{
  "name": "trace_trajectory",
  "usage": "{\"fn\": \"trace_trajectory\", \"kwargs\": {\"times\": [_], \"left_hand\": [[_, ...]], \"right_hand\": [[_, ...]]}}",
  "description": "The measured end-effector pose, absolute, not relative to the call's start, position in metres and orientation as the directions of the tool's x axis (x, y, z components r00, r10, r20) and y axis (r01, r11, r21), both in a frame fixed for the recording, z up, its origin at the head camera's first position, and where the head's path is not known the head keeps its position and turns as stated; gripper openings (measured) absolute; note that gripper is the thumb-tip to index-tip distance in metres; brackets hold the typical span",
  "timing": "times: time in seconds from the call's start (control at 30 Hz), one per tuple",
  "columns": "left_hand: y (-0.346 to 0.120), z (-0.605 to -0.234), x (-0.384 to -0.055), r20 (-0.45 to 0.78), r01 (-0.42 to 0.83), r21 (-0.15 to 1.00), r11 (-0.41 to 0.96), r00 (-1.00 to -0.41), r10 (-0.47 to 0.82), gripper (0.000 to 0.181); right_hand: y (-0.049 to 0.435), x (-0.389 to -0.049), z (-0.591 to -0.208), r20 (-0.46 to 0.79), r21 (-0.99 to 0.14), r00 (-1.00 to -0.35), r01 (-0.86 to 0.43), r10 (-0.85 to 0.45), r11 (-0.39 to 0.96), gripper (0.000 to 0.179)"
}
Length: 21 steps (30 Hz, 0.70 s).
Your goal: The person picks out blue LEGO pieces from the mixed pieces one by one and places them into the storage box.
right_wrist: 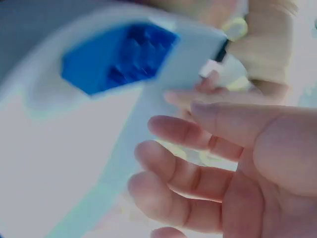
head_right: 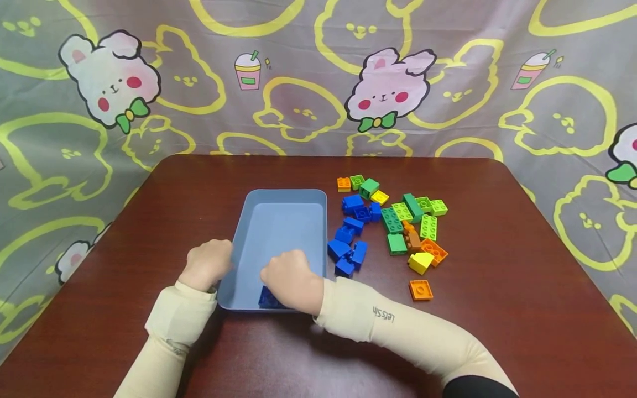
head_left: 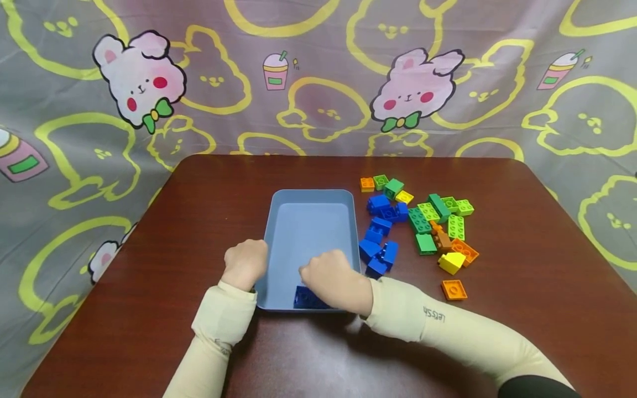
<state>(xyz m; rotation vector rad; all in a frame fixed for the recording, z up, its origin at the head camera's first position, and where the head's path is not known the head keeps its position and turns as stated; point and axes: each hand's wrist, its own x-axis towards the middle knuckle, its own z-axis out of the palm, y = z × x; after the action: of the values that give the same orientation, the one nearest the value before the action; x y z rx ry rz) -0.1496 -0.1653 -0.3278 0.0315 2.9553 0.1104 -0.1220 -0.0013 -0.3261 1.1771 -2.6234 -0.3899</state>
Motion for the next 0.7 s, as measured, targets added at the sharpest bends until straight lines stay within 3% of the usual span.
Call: {"fn": "trace_trajectory", "kwargs": {"times": [0.4, 0.7], "left_hand": [[-0.167, -0.329, -0.15, -0.176, 0.039, 0.092, 0.995, -0.983, 0.055, 0.023], [-0.166, -0.329, -0.151, -0.195, 0.031, 0.095, 0.995, -0.98, 0.049, 0.022]], "right_hand": [[0.05, -0.128, -0.29, 0.171, 0.149, -0.762, -0.606, -0.624, 0.781, 0.028], [0.073, -0.124, -0.294, 0.053, 0.061, -0.85, -0.521, -0.524, 0.851, 0.025]]}}
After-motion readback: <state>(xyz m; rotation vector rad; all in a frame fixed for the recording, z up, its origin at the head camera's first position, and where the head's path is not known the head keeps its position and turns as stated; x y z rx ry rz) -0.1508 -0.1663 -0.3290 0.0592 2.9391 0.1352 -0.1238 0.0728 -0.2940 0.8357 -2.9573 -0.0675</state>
